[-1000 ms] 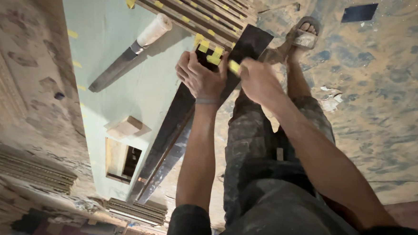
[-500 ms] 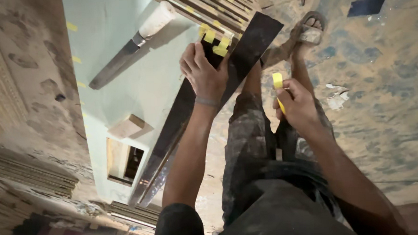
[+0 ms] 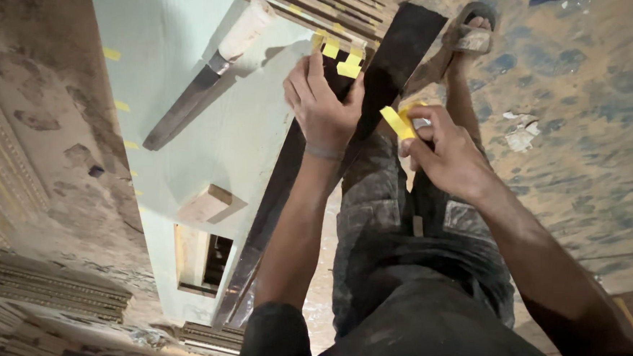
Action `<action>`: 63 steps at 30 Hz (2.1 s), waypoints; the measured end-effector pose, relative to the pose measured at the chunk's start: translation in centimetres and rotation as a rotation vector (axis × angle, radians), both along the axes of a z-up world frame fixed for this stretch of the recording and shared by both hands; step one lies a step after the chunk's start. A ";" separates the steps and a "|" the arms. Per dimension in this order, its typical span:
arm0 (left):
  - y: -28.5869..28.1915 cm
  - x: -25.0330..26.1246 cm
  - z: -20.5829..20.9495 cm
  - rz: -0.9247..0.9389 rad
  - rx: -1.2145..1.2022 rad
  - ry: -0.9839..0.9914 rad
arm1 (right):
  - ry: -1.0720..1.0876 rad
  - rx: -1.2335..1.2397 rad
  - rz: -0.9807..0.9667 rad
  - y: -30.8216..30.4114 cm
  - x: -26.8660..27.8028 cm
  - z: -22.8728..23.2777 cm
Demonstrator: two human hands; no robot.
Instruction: The person applies small pieces of yellow tape to a long, dark-colored strip of material. They tear off pieces of tape and press them onto the strip at regular intervals, working along its length.
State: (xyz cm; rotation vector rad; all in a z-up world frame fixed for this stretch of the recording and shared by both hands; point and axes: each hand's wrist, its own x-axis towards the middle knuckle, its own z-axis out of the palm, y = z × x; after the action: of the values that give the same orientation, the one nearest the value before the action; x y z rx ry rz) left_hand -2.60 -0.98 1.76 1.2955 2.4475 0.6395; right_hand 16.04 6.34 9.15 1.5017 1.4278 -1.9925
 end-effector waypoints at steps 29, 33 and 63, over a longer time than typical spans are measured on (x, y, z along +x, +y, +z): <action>-4.0 -0.5 0.2 0.137 -0.049 -0.091 | -0.144 0.359 0.222 -1.3 -3.9 -4.6; -4.1 1.2 -0.9 0.112 -0.026 0.044 | -0.093 0.311 0.258 -1.0 -2.7 -6.2; -1.0 3.3 -2.2 -0.077 -0.385 0.312 | -0.200 -0.054 -0.317 -7.9 28.0 -7.5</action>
State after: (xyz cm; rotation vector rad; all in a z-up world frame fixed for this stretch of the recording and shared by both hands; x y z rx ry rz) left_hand 0.67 -1.95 -0.47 1.3984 2.5703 -0.0642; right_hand 44.02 -1.55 1.66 1.9401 1.1041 -1.9599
